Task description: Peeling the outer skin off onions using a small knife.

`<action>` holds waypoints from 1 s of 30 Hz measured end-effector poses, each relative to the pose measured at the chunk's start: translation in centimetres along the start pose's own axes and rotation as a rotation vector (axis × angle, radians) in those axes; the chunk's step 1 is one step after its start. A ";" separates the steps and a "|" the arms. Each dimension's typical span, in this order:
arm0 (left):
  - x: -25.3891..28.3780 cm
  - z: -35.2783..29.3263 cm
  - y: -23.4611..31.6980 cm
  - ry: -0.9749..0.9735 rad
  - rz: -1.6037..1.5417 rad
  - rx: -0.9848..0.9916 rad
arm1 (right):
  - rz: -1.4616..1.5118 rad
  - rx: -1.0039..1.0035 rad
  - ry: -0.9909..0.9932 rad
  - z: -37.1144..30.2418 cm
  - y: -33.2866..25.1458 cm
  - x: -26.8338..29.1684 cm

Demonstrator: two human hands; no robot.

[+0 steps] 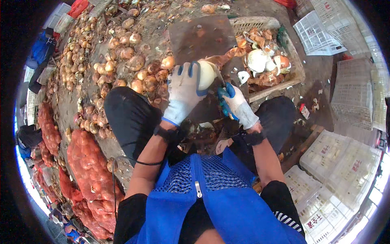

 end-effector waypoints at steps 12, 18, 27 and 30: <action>-0.2 -0.8 -0.7 -0.014 0.002 -0.013 | 0.196 0.037 -0.174 0.8 0.6 0.2; -0.8 -1.3 -1.5 0.087 -0.032 -0.099 | 0.312 0.060 -0.317 0.7 1.0 0.3; -1.2 -2.1 -3.0 0.230 -0.037 -0.223 | 0.293 0.309 -0.368 -1.5 -0.5 -0.2; -1.6 -2.2 -3.1 0.237 -0.064 -0.216 | 0.402 0.195 -0.453 0.7 1.4 0.4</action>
Point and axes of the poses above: each hand's wrist, its own z-axis towards the middle knuckle, its own x-axis out of the back of the hand, y = z × x, the point moved 4 cm from there along z, towards the middle knuckle, and after that the axes turned 7 degrees about -y, right-handed, at the moved point
